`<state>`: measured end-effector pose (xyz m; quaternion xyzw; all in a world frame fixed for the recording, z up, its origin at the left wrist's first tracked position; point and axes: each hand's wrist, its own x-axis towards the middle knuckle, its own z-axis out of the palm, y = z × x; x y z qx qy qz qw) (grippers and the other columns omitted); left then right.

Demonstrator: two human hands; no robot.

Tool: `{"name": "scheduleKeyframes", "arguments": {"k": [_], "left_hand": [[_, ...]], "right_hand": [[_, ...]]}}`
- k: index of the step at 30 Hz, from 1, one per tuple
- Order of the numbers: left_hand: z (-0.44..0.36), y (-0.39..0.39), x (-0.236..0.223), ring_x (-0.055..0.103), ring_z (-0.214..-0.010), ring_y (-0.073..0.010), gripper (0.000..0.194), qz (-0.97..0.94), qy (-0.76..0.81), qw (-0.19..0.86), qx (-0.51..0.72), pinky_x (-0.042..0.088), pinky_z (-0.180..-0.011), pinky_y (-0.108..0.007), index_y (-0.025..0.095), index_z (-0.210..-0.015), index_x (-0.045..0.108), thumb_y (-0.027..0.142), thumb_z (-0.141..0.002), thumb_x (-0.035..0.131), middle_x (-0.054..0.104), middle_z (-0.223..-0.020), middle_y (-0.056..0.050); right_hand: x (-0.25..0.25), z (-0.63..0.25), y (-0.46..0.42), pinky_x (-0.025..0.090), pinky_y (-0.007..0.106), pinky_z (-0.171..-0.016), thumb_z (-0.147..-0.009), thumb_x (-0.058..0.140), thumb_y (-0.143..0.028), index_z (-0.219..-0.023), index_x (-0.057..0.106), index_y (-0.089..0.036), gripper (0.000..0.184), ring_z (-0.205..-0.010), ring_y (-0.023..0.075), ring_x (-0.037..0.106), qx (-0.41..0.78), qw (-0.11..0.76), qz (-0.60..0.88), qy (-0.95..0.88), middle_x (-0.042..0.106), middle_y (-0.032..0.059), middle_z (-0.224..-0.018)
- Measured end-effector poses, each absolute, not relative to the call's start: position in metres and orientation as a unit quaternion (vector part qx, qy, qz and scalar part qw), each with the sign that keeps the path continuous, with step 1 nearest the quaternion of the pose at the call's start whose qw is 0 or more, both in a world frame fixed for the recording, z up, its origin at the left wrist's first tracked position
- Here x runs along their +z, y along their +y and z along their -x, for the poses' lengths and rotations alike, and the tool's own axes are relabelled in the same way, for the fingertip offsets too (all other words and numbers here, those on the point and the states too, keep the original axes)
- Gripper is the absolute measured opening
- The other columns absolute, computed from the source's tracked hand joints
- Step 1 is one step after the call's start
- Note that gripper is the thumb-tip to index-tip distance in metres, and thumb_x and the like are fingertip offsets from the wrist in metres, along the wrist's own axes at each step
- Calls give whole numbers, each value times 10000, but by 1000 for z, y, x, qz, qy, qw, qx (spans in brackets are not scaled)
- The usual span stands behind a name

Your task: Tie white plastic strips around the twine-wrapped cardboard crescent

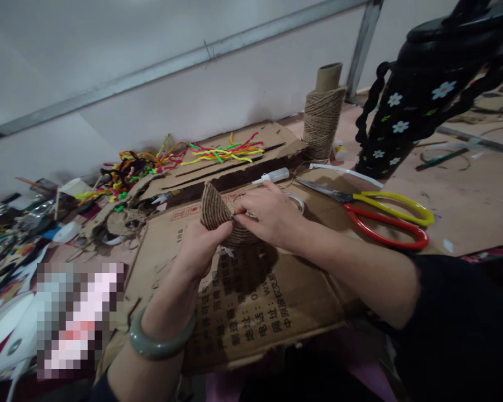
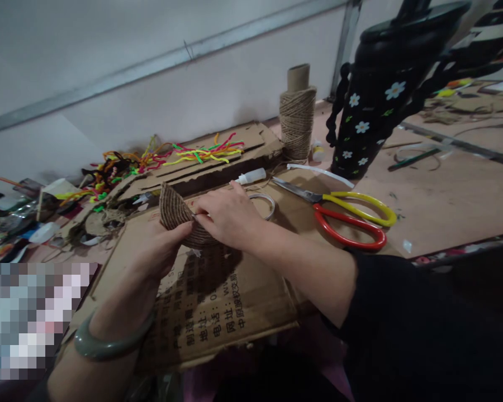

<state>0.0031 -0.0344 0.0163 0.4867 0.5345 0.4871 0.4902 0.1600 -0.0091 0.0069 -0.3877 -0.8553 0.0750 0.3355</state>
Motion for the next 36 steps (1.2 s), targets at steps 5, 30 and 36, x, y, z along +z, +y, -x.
{"name": "scheduleKeyframes", "arguments": {"k": [5, 30, 36], "left_hand": [[1, -33, 12, 612, -710, -189, 217, -507, 539, 488, 462, 497, -664, -284, 139, -742, 702, 225, -551, 758, 661, -676, -26], [0, -33, 13, 575, -689, -149, 168, -520, 523, 487, 468, 478, -665, -259, 139, -705, 683, 213, -565, 739, 645, -697, -13], [-3, -32, 17, 540, -601, -123, 169, -471, 534, 481, 511, 454, -602, -240, 130, -625, 638, 198, -519, 751, 615, -628, 8]], "right_hand": [[11, -160, -7, 279, 502, -969, -883, 498, -248, -824, 644, -174, 174, -888, 206, 601, 130, 312, 399, -852, 704, 39, -856], [9, -160, -4, 340, 383, -878, -898, 463, -253, -839, 631, -174, 195, -840, 180, 591, 127, 307, 423, -843, 692, 44, -868], [3, -160, -3, 371, 302, -787, -866, 503, -198, -823, 632, -155, 143, -823, 172, 545, 51, 364, 352, -861, 640, 57, -842]]}}
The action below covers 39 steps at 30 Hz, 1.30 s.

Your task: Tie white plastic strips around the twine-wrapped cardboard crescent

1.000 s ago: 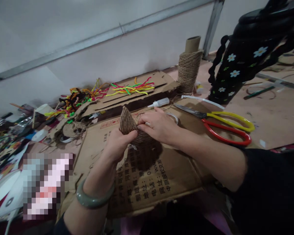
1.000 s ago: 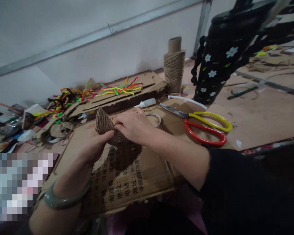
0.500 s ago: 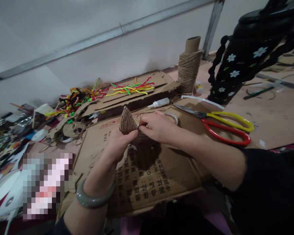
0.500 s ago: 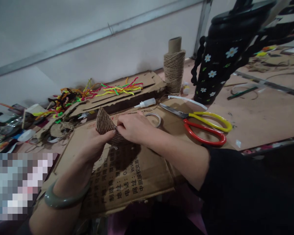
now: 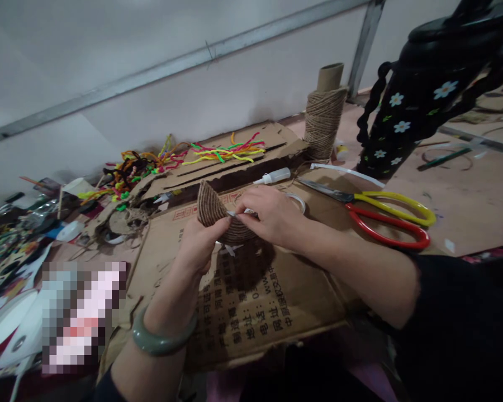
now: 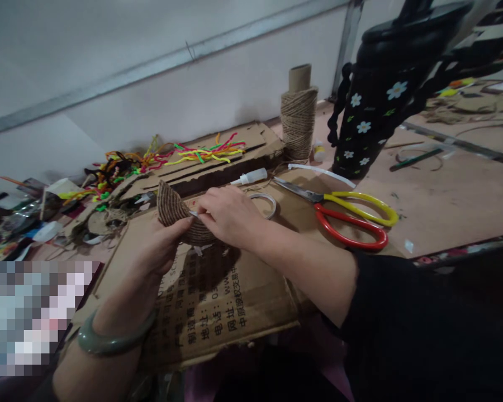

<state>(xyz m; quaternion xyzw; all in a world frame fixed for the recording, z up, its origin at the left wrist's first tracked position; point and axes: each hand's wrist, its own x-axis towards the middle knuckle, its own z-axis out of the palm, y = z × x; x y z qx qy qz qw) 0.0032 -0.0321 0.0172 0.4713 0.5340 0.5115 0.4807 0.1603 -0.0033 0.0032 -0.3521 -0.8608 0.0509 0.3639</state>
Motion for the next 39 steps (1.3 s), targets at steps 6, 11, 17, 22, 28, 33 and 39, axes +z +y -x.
{"name": "scheduleKeyframes", "arguments": {"k": [6, 11, 17, 22, 28, 33, 39], "left_hand": [[-4, -33, 18, 541, -612, -120, 175, -467, 535, 477, 518, 448, -603, -237, 119, -638, 641, 195, -520, 746, 619, -641, 1], [-5, -33, 17, 550, -630, -127, 169, -475, 537, 469, 516, 454, -612, -241, 128, -646, 640, 193, -528, 740, 610, -641, 6], [-4, -34, 16, 536, -622, -119, 162, -488, 537, 467, 506, 453, -603, -234, 127, -660, 649, 200, -544, 736, 622, -664, 0], [-5, -36, 20, 543, -621, -137, 150, -505, 570, 446, 470, 452, -590, -245, 135, -632, 649, 238, -557, 727, 628, -658, -14], [-5, -36, 18, 586, -690, -184, 124, -541, 594, 396, 444, 465, -602, -258, 155, -657, 666, 256, -598, 707, 635, -649, -19], [-7, -36, 19, 544, -646, -153, 123, -542, 579, 413, 447, 448, -567, -240, 152, -646, 656, 253, -596, 706, 623, -657, -13], [-8, -37, 20, 537, -640, -155, 118, -540, 573, 421, 452, 441, -552, -237, 159, -612, 642, 250, -578, 709, 598, -623, -7]], "right_hand": [[1, -159, -3, 368, 300, -774, -873, 498, -193, -853, 645, -152, 154, -805, 172, 531, 34, 363, 344, -865, 629, 55, -832], [1, -160, -3, 362, 302, -774, -878, 500, -195, -866, 658, -151, 164, -806, 175, 537, 24, 362, 352, -863, 642, 54, -827], [2, -161, -3, 360, 323, -794, -897, 493, -241, -814, 666, -140, 217, -805, 188, 554, -22, 343, 344, -874, 656, 64, -791], [2, -161, -6, 351, 332, -847, -895, 497, -253, -841, 678, -152, 214, -823, 188, 571, -27, 327, 354, -876, 674, 57, -803], [7, -161, -9, 324, 362, -911, -896, 474, -250, -877, 686, -151, 235, -855, 206, 579, -38, 293, 369, -881, 687, 74, -841], [9, -161, -10, 328, 362, -896, -882, 455, -214, -889, 683, -151, 237, -830, 205, 586, -40, 284, 371, -883, 691, 72, -834], [7, -161, -9, 325, 352, -877, -877, 451, -197, -883, 685, -151, 238, -820, 193, 581, -42, 295, 370, -880, 690, 69, -827]]}}
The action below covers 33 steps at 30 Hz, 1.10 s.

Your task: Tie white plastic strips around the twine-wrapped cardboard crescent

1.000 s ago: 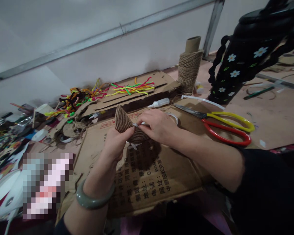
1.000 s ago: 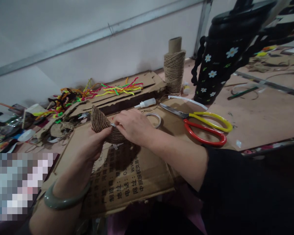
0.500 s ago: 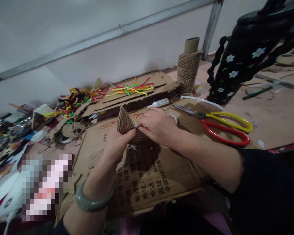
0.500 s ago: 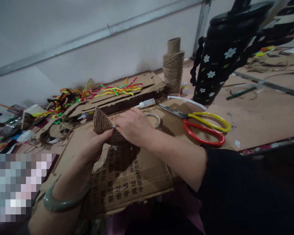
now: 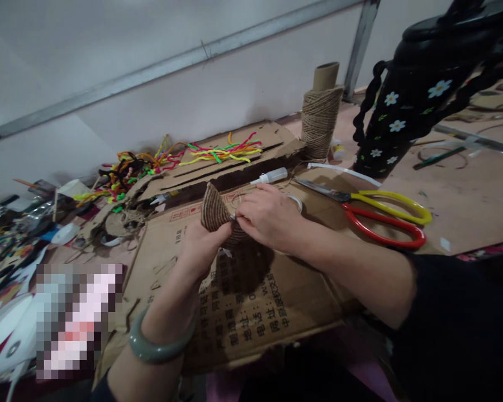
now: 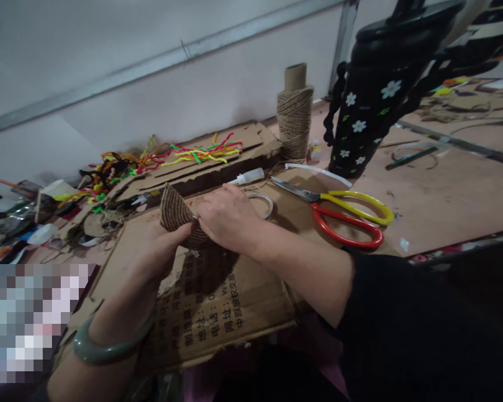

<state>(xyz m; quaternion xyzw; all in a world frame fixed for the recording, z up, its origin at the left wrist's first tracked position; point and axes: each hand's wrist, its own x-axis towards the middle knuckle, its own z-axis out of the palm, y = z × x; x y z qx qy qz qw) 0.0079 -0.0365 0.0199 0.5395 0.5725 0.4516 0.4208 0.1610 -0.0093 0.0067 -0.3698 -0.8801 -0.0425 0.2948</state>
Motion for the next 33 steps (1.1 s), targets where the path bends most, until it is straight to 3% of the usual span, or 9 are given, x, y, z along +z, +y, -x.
{"name": "scheduleKeyframes", "arguments": {"k": [6, 33], "left_hand": [[-9, -38, 20, 590, -720, -202, 109, -532, 575, 423, 454, 465, -596, -262, 176, -631, 637, 242, -579, 707, 596, -587, -11], [-11, -37, 20, 548, -657, -157, 114, -533, 559, 441, 457, 447, -564, -239, 155, -605, 640, 242, -572, 704, 606, -629, -12]], "right_hand": [[10, -161, -9, 330, 355, -878, -905, 451, -238, -868, 694, -164, 257, -852, 206, 593, -14, 272, 372, -887, 697, 69, -852], [13, -161, -11, 325, 364, -880, -892, 436, -200, -902, 683, -162, 250, -859, 204, 604, 8, 257, 387, -885, 709, 70, -881]]}}
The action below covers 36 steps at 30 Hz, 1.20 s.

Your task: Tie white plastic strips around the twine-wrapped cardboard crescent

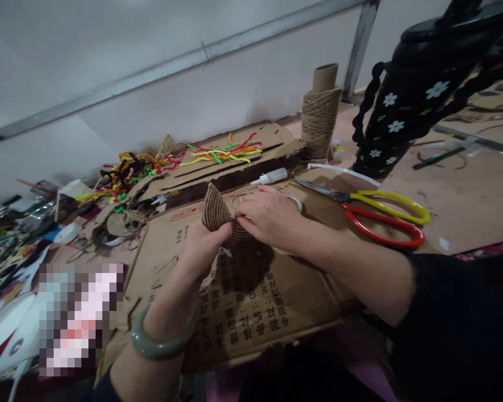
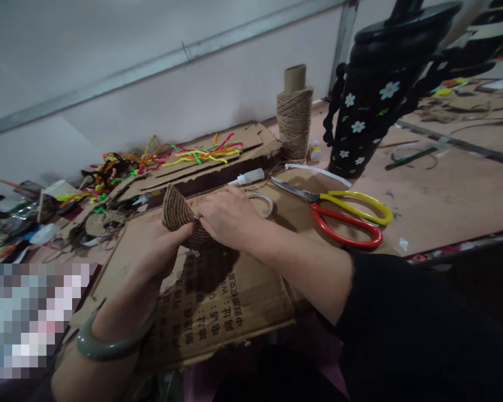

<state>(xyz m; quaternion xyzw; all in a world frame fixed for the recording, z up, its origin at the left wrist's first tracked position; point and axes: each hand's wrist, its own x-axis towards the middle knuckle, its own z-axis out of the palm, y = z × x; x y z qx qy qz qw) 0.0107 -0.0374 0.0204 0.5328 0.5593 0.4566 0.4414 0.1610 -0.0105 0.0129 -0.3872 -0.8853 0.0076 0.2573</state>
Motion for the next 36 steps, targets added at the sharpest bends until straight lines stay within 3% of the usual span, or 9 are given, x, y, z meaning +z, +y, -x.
{"name": "scheduleKeyframes", "arguments": {"k": [6, 13, 26, 36], "left_hand": [[-10, -38, 21, 504, -602, -127, 92, -530, 559, 443, 457, 433, -538, -222, 150, -584, 638, 213, -568, 703, 582, -610, 0], [-10, -38, 20, 557, -661, -162, 107, -530, 562, 441, 457, 453, -558, -235, 162, -582, 622, 236, -573, 698, 596, -605, -9], [-10, -38, 20, 565, -655, -175, 110, -565, 576, 406, 429, 447, -545, -241, 167, -598, 610, 262, -594, 666, 574, -564, -2], [-8, -37, 19, 553, -643, -149, 142, -526, 588, 416, 453, 449, -544, -230, 145, -640, 632, 255, -571, 689, 622, -661, -14]], "right_hand": [[12, -161, -10, 321, 359, -863, -884, 440, -186, -923, 678, -163, 242, -844, 193, 597, 6, 268, 385, -883, 708, 69, -870], [9, -162, -7, 326, 357, -840, -917, 428, -235, -839, 683, -178, 273, -835, 183, 595, 21, 275, 378, -884, 709, 56, -853], [9, -161, -9, 349, 348, -843, -839, 473, -191, -804, 669, -160, 201, -802, 185, 597, 23, 280, 398, -873, 706, 54, -835], [4, -160, -5, 346, 332, -809, -894, 450, -221, -811, 663, -165, 236, -822, 180, 587, 24, 303, 383, -872, 689, 48, -823]]}}
